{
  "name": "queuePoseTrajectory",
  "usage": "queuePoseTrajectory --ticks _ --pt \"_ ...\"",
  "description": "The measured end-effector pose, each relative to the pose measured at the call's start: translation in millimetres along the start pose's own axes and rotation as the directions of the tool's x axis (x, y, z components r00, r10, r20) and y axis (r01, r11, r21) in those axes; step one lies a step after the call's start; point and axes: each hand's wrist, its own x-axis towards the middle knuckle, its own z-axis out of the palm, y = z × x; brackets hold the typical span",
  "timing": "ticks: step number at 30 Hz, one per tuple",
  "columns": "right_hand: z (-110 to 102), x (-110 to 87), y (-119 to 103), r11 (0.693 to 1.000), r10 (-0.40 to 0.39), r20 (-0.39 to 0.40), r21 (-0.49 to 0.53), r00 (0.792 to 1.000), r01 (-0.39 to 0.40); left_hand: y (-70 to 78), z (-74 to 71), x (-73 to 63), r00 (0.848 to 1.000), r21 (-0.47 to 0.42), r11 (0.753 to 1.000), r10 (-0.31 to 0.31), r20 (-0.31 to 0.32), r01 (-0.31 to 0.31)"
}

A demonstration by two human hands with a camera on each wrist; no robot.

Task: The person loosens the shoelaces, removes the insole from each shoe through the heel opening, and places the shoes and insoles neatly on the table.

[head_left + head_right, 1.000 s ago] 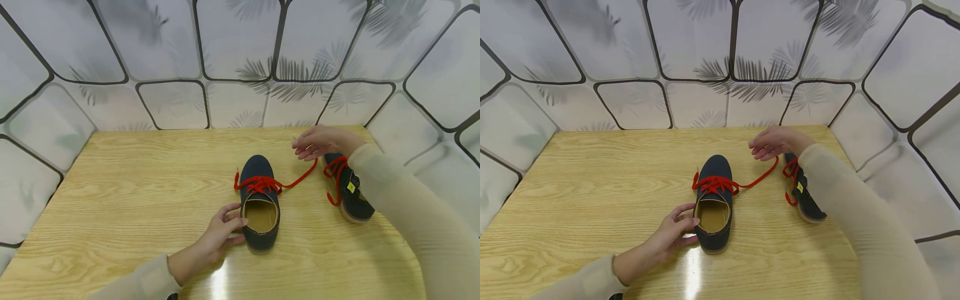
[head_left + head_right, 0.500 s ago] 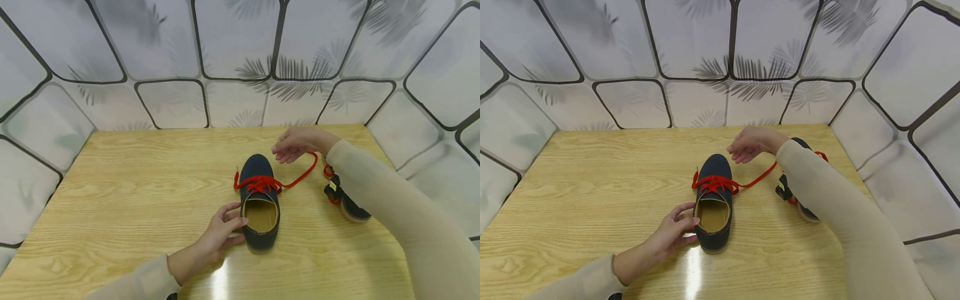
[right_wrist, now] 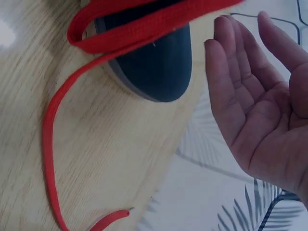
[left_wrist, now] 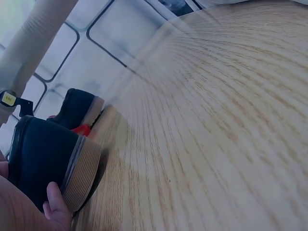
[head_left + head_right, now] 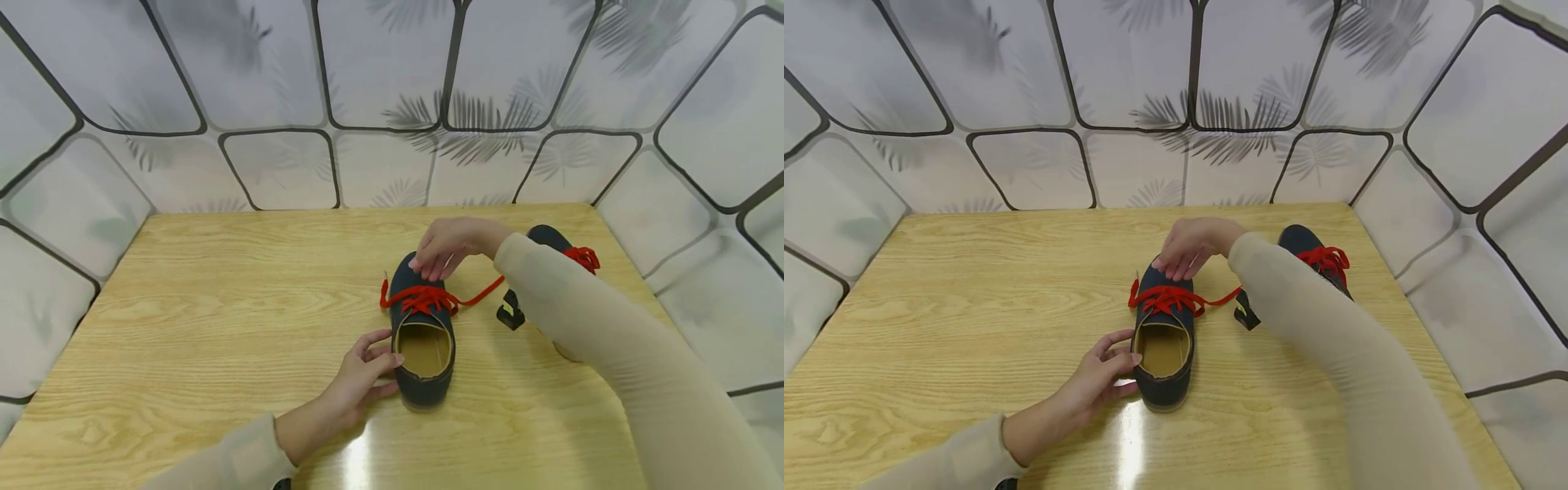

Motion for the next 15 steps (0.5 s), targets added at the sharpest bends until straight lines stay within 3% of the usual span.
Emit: queuePoseTrajectory --ticks 7,15 --pt "15.9 8.8 -14.8 0.986 0.018 0.089 -0.164 0.996 -0.003 0.7 -0.5 0.4 1.0 0.009 1.0 0.0 -0.006 0.0" --pt "25.2 10.2 -29.2 0.975 0.064 0.156 -0.221 0.986 -0.028 0.0 -0.4 0.6 1.0 0.003 1.0 0.002 -0.007 -0.002"
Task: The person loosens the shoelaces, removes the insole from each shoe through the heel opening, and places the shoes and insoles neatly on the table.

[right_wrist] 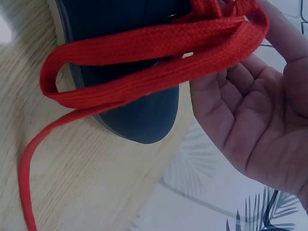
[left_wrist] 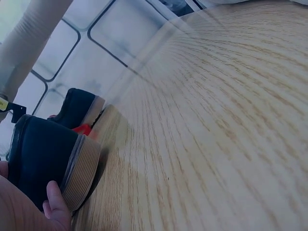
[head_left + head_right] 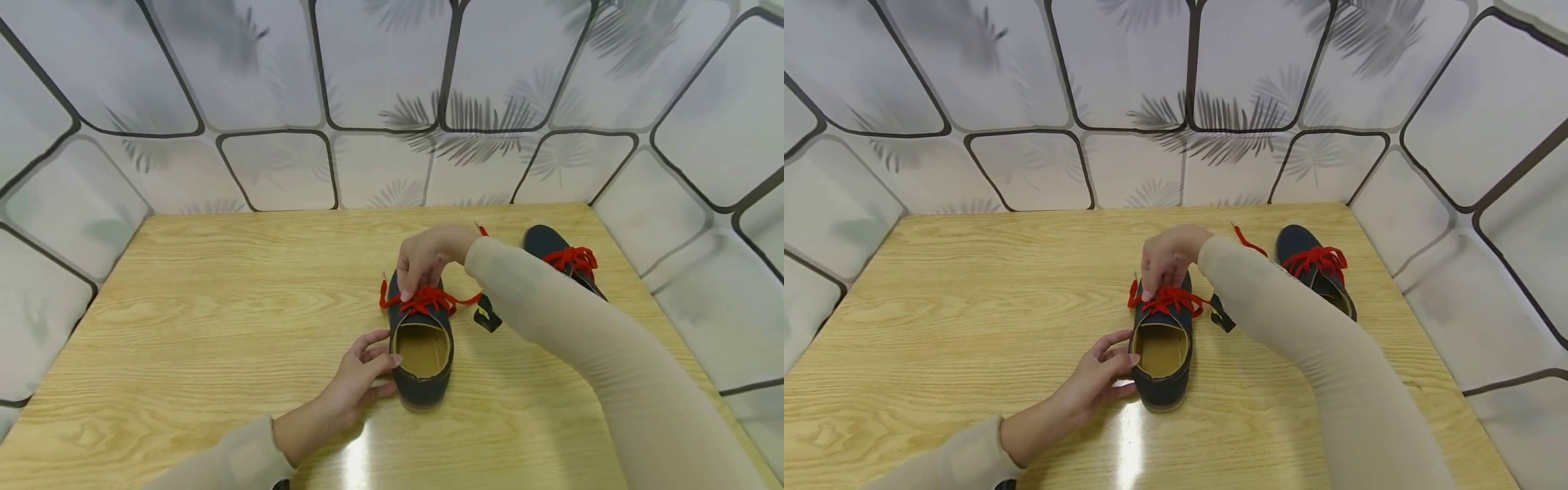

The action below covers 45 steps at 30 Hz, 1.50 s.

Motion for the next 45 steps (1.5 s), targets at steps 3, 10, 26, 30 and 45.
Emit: queuePoseTrajectory --ticks 3,10,26,30,45 --pt "0.7 1.5 0.3 1.0 0.009 -0.008 0.001 1.0 -0.009 0.2 0.6 0.0 1.0 -0.006 1.0 0.0 0.008 0.0" --pt "-2.9 3.4 3.1 0.981 -0.006 -0.104 0.19 0.995 0.026 1.0 0.1 -0.7 1.0 0.002 1.0 0.002 0.014 -0.002" --pt "-18.4 -2.0 8.7 0.867 0.021 -0.267 0.485 0.963 0.116 -1.2 0.9 -1.1 1.0 0.008 1.0 -0.003 -0.005 0.003" --pt "-23.4 -6.4 7.7 0.84 0.031 -0.312 0.522 0.95 0.144 -1.3 1.1 -1.1 1.0 0.01 1.0 -0.003 -0.005 0.003" --pt "-51.5 -33.4 -8.0 0.724 -0.008 -0.466 0.608 0.885 0.326 -1.5 1.3 -0.8 1.0 0.012 1.0 0.004 -0.007 -0.004"
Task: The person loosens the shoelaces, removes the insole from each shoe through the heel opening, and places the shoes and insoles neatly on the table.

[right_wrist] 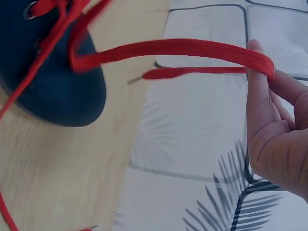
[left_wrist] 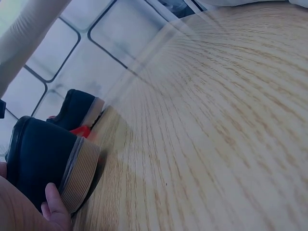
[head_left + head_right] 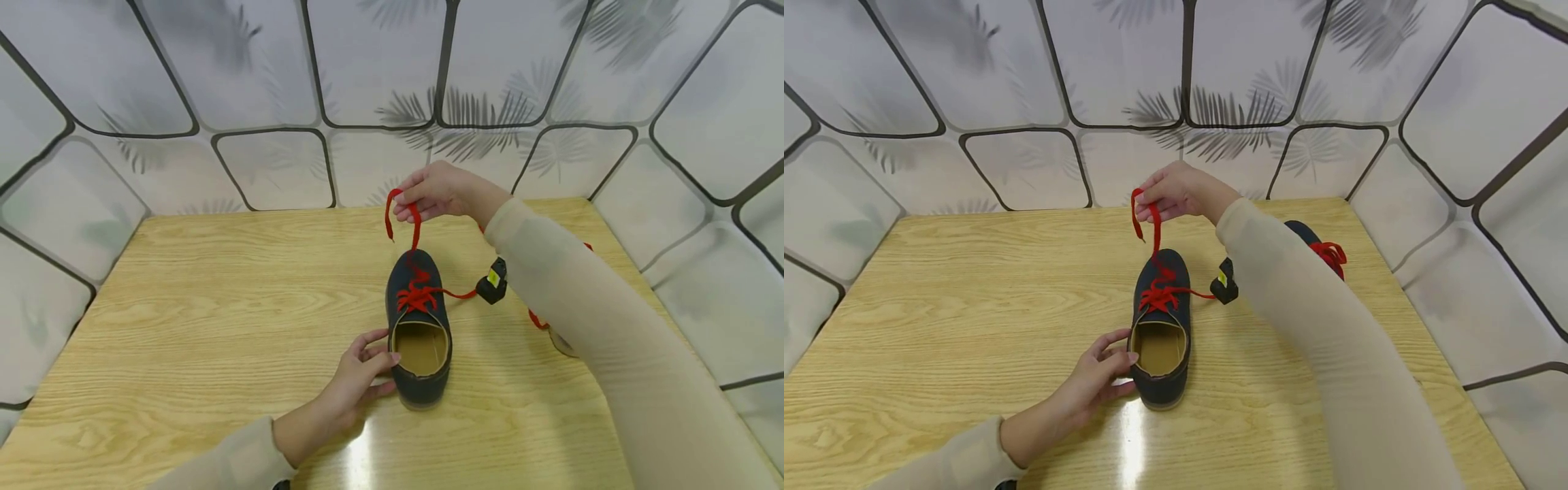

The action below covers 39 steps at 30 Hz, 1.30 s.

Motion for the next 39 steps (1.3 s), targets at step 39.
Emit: queuePoseTrajectory --ticks 39 --pt "21.3 13.0 46.6 0.997 0.081 0.01 0.003 0.997 -0.081 1.2 1.1 1.7 1.0 -0.007 1.0 -0.017 -0.018 0.017"
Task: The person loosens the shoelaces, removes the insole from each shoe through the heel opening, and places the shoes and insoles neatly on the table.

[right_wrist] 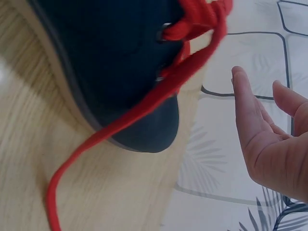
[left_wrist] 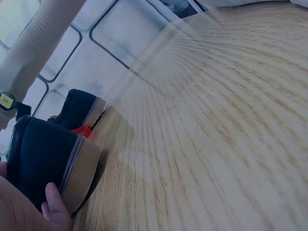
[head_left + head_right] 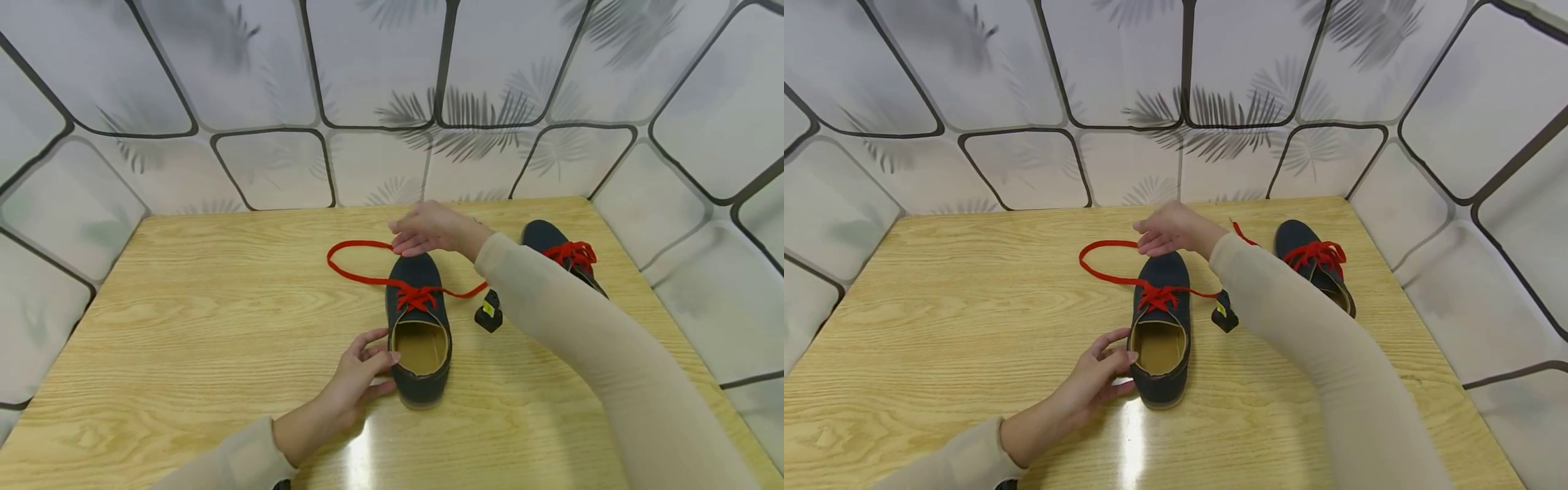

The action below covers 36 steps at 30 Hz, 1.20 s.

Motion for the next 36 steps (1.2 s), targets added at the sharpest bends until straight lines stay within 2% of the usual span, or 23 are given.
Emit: queuePoseTrajectory --ticks 8,15,22,29,36 --pt "-4.8 -6.5 16.3 0.999 0.014 0.03 -0.039 0.999 -0.013 1.3 0.2 -1.9 1.0 0.013 1.0 -0.012 0.01 0.012" --pt "-12.7 -17.9 25.0 0.99 0.013 0.036 -0.139 0.999 -0.007 0.8 0.4 -0.9 1.0 0.004 1.0 -0.007 0.0 0.007" --pt "-21.6 -27.6 31.7 0.977 0.033 0.085 -0.211 0.996 -0.015 0.5 0.1 -0.4 1.0 0.01 1.0 -0.008 0.001 0.008" --pt "-28.3 -41.3 36.3 0.983 0.064 0.122 -0.178 0.99 -0.042 0.9 -0.2 -1.2 1.0 0.01 1.0 -0.013 0.0 0.013" --pt "-36.8 -52.1 51.5 0.983 0.104 0.157 -0.166 0.982 -0.078 1.5 0.5 -1.6 1.0 0.013 1.0 -0.012 0.004 0.012"
